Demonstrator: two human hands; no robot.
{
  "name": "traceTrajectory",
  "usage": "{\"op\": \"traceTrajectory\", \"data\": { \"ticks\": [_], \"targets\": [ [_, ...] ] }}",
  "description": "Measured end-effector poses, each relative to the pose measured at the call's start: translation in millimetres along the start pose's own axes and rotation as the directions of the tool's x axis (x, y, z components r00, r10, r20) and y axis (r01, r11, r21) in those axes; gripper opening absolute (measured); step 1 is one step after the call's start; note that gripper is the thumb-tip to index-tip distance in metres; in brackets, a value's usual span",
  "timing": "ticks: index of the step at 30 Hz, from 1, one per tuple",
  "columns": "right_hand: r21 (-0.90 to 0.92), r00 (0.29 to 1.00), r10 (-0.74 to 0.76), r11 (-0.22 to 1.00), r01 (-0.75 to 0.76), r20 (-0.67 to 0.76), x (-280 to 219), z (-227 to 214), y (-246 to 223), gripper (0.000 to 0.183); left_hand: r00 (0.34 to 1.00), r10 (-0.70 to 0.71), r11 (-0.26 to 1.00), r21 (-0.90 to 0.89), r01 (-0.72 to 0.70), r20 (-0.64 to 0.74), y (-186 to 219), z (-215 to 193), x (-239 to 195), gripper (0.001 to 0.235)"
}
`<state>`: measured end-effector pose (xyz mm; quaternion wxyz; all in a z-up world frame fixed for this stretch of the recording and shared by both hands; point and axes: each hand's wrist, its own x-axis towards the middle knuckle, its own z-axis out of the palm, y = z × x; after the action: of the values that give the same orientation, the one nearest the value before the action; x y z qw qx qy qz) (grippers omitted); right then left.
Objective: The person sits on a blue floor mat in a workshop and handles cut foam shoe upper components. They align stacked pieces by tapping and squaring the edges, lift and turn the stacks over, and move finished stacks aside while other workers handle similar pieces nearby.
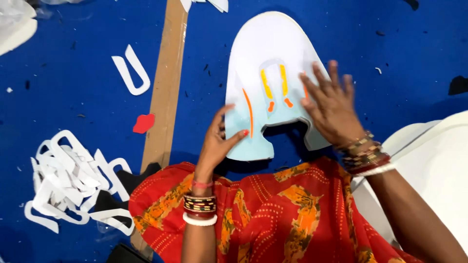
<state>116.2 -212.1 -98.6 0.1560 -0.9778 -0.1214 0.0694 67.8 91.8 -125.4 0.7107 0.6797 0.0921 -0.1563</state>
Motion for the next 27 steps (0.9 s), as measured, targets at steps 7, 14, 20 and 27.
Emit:
{"op": "traceTrajectory", "data": {
  "ticks": [7, 14, 20, 27],
  "targets": [
    [0.043, 0.981, -0.187, 0.981, 0.189, -0.058, 30.8, 54.4, -30.3, 0.075, 0.999, -0.019, 0.988, -0.154, 0.013, -0.034, -53.6, -10.4, 1.0, 0.026],
    [0.063, 0.977, -0.208, 0.975, 0.211, -0.044, 30.5, 44.3, -35.3, 0.098, 0.993, -0.079, 0.996, 0.044, 0.083, -0.088, -6.4, 7.2, -17.5, 0.039],
    [0.058, 0.976, -0.214, 0.975, 0.216, -0.047, 28.3, 47.6, -33.5, 0.099, 0.987, 0.139, 0.946, 0.306, -0.107, -0.082, -5.7, 7.8, -22.6, 0.040],
    [0.048, 0.969, -0.231, 0.971, 0.236, -0.084, 27.4, 48.6, -35.1, 0.099, 0.946, 0.319, 0.794, 0.562, -0.229, -0.064, 22.3, 18.2, -27.8, 0.041]
  ]
}}
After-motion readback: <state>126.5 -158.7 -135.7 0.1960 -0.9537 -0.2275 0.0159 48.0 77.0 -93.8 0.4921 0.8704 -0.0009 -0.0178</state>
